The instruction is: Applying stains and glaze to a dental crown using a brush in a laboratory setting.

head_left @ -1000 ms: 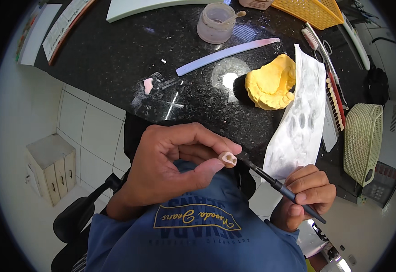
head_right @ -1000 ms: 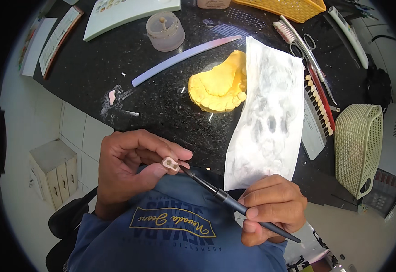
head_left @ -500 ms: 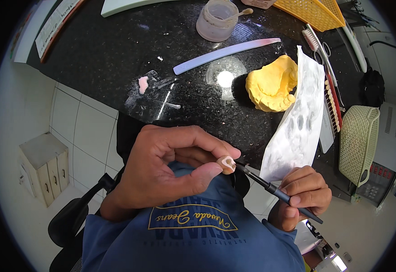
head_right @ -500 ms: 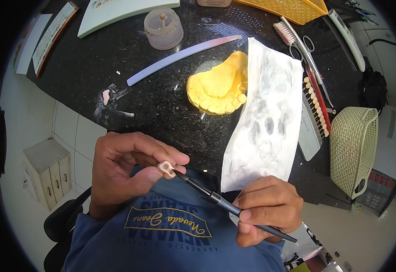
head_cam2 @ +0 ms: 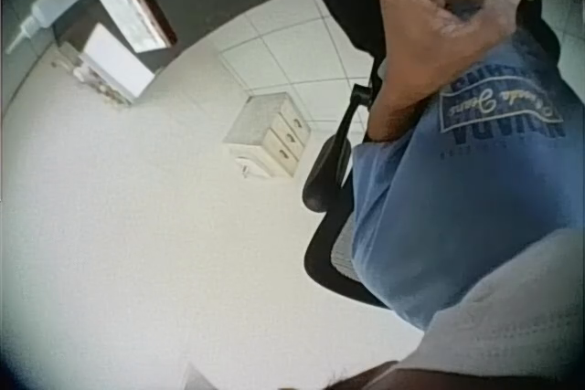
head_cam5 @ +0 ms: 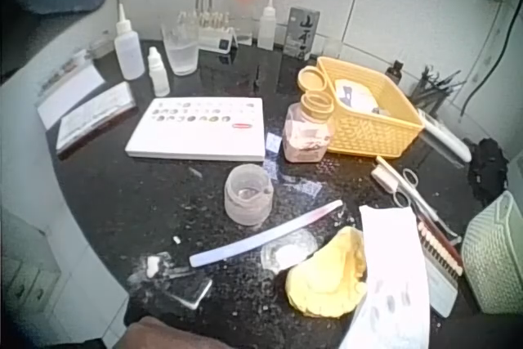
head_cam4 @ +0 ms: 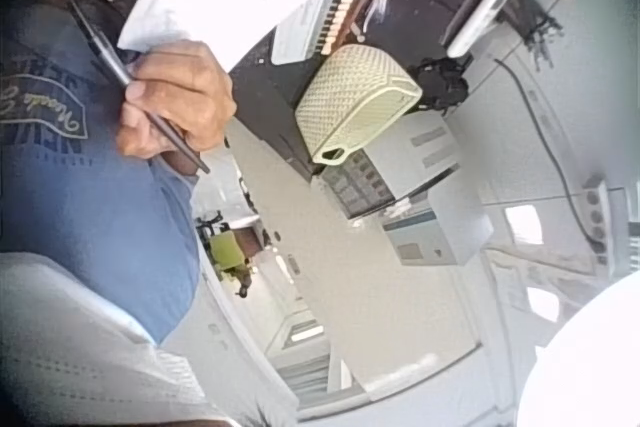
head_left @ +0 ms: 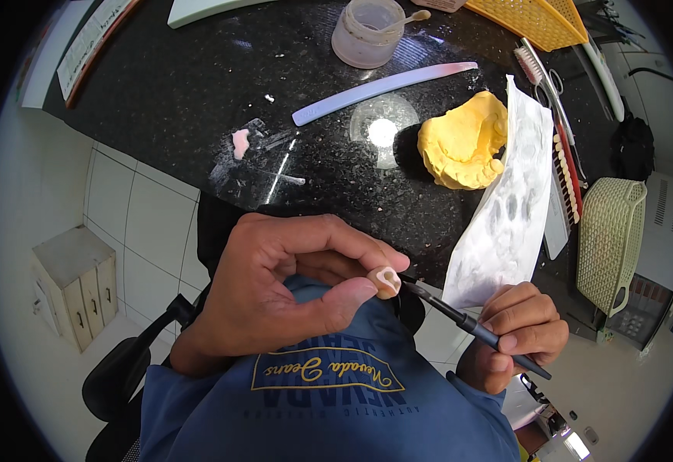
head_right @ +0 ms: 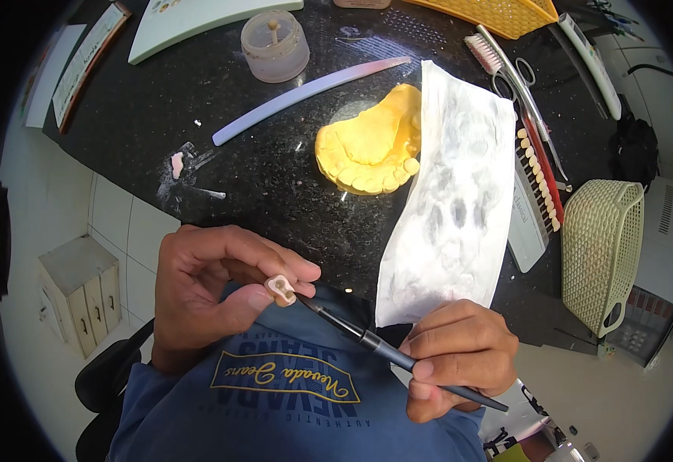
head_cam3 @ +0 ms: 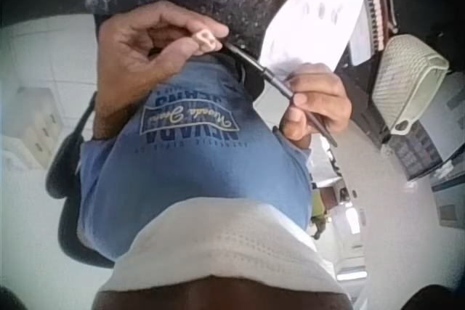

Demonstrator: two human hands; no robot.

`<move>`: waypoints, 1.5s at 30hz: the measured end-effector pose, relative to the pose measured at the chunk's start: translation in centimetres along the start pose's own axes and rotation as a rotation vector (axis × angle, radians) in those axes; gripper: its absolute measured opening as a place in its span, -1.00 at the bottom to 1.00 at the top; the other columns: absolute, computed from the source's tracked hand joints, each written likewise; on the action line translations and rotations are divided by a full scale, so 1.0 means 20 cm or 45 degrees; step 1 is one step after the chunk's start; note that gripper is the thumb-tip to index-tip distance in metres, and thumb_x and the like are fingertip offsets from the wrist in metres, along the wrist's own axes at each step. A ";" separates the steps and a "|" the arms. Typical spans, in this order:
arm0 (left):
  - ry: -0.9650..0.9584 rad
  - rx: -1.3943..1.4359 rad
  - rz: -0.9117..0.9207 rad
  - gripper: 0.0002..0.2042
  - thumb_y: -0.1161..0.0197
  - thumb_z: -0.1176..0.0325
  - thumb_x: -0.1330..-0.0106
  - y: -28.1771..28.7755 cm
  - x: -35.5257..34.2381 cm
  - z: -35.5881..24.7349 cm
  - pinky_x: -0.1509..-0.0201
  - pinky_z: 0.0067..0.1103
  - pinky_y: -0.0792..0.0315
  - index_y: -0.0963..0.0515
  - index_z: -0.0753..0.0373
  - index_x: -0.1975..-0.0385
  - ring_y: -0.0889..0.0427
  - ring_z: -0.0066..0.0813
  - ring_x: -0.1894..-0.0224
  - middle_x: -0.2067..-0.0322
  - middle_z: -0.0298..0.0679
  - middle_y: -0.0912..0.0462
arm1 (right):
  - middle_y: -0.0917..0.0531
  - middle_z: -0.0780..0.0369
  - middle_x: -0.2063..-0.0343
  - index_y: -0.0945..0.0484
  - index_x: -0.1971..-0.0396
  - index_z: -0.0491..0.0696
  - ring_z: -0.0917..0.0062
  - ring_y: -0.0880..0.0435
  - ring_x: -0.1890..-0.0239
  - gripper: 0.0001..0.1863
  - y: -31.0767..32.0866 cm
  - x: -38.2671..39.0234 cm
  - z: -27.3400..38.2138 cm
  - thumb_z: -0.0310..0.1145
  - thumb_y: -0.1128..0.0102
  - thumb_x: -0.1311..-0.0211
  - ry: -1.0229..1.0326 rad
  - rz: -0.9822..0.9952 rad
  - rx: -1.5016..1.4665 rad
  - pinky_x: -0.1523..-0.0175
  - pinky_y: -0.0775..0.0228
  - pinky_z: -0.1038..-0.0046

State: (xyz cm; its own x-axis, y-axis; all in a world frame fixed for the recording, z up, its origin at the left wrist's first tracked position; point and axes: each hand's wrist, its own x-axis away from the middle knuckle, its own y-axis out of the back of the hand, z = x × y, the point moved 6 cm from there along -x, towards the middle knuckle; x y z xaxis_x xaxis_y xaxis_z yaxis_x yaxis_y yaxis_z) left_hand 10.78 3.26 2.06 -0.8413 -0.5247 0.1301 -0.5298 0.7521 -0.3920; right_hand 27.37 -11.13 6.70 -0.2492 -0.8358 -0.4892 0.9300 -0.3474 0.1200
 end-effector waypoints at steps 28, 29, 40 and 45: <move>-0.053 -0.085 0.033 -0.82 -0.29 0.63 -0.14 0.00 0.00 0.00 0.02 -0.53 -0.61 -0.58 0.44 0.25 -0.72 -0.36 0.15 0.18 0.01 -0.68 | -0.58 0.20 0.51 -0.51 0.37 -0.10 0.47 -0.62 0.53 -0.76 0.00 0.00 0.00 -0.55 -0.29 0.14 -0.024 0.028 0.032 0.47 -0.51 0.56; -0.055 -0.097 0.033 -0.82 -0.29 0.63 -0.14 0.00 0.00 0.00 0.02 -0.53 -0.61 -0.58 0.43 0.25 -0.72 -0.36 0.15 0.18 0.01 -0.69 | -0.58 0.20 0.50 -0.52 0.38 -0.10 0.47 -0.62 0.53 -0.76 0.00 0.00 0.00 -0.55 -0.29 0.14 -0.036 0.044 0.034 0.47 -0.51 0.56; -0.041 -0.122 0.031 -0.81 -0.30 0.64 -0.11 0.00 0.00 0.00 0.02 -0.53 -0.62 -0.58 0.43 0.25 -0.72 -0.37 0.15 0.18 -0.02 -0.69 | -0.59 0.20 0.50 -0.53 0.40 -0.10 0.48 -0.61 0.54 -0.78 -0.01 -0.01 0.00 -0.56 -0.28 0.16 -0.058 0.063 0.038 0.48 -0.50 0.56; -0.042 -0.131 0.028 -0.80 -0.30 0.64 -0.11 0.00 -0.01 0.00 0.02 -0.53 -0.62 -0.58 0.43 0.25 -0.72 -0.36 0.14 0.18 -0.01 -0.69 | -0.58 0.20 0.51 -0.53 0.41 -0.10 0.48 -0.60 0.55 -0.78 0.00 0.00 0.00 -0.55 -0.28 0.16 -0.022 0.005 0.042 0.48 -0.51 0.55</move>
State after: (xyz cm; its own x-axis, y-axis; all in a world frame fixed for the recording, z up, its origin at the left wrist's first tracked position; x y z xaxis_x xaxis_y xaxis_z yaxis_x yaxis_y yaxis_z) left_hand 10.84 3.39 2.06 -0.8497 -0.5193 0.0914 -0.5209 0.7998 -0.2984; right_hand 27.45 -11.09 6.72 -0.2506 -0.8443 -0.4737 0.9217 -0.3577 0.1500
